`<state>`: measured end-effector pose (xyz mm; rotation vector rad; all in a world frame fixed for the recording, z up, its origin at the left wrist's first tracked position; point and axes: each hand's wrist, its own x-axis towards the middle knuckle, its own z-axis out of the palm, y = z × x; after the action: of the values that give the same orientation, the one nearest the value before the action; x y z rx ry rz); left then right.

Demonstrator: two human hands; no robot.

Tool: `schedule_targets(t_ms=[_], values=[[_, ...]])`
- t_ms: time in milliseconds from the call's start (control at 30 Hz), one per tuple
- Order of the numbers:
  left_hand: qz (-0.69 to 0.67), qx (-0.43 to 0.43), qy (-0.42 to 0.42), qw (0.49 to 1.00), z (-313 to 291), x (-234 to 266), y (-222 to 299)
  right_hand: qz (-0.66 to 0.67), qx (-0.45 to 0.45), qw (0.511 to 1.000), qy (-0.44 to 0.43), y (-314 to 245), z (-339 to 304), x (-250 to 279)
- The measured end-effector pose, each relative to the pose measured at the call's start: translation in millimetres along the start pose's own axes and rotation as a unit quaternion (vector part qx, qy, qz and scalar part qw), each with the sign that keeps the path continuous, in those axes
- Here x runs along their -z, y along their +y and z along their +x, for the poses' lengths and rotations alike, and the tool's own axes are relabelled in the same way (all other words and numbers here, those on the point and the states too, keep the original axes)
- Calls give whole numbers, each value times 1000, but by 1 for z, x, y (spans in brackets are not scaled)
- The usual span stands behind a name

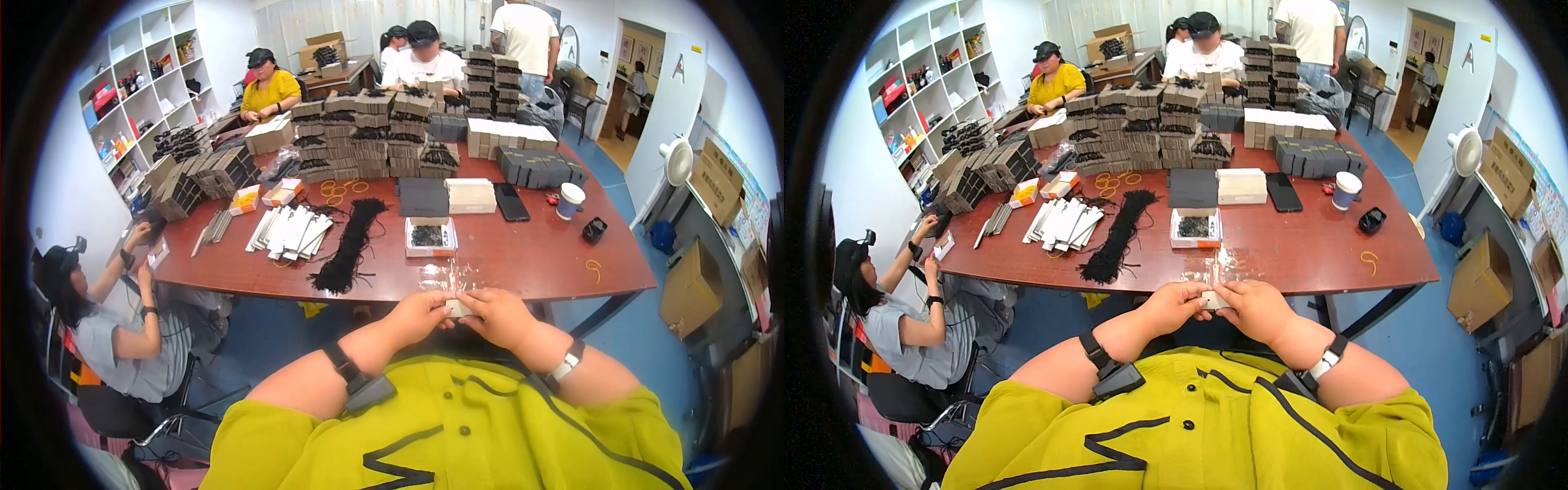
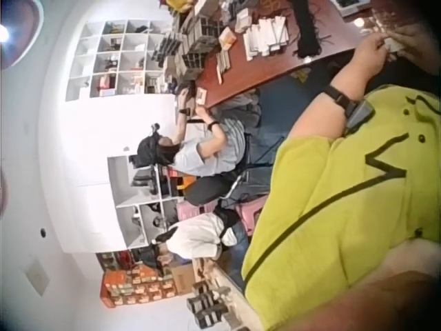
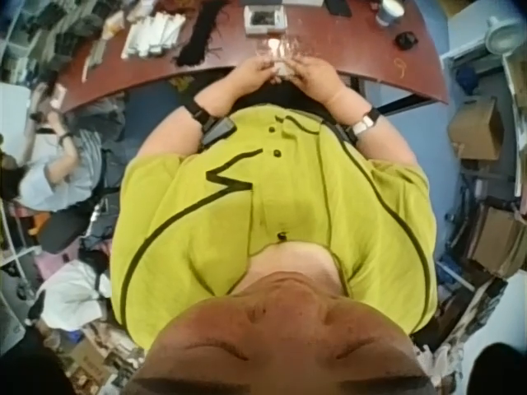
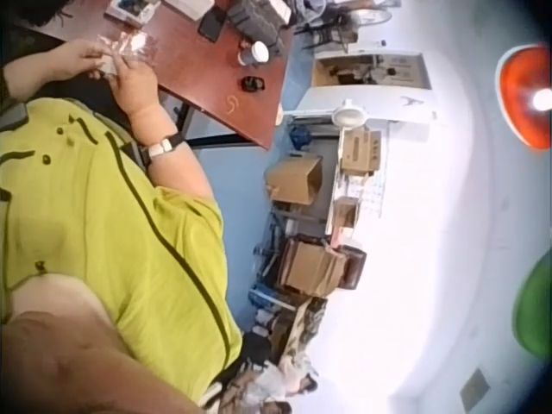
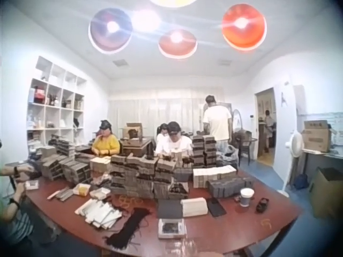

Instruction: Assembling and stacking cardboard packaging components at a shared work table.

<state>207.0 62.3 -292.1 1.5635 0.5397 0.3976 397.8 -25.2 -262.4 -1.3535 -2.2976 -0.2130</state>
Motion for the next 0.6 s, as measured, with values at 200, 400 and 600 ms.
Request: schedule_targets(t_ms=[200, 400, 600], values=[[18, -1, 59, 998, -3, -11, -35, 44, -67, 995, -57, -4, -17, -26], [38, 10, 87, 995, 4, -14, -42, 52, -130, 986, -87, 3, -21, -40], [72, -26, 68, 995, 9, -11, -48, 125, -38, 989, -75, 10, -21, -53]])
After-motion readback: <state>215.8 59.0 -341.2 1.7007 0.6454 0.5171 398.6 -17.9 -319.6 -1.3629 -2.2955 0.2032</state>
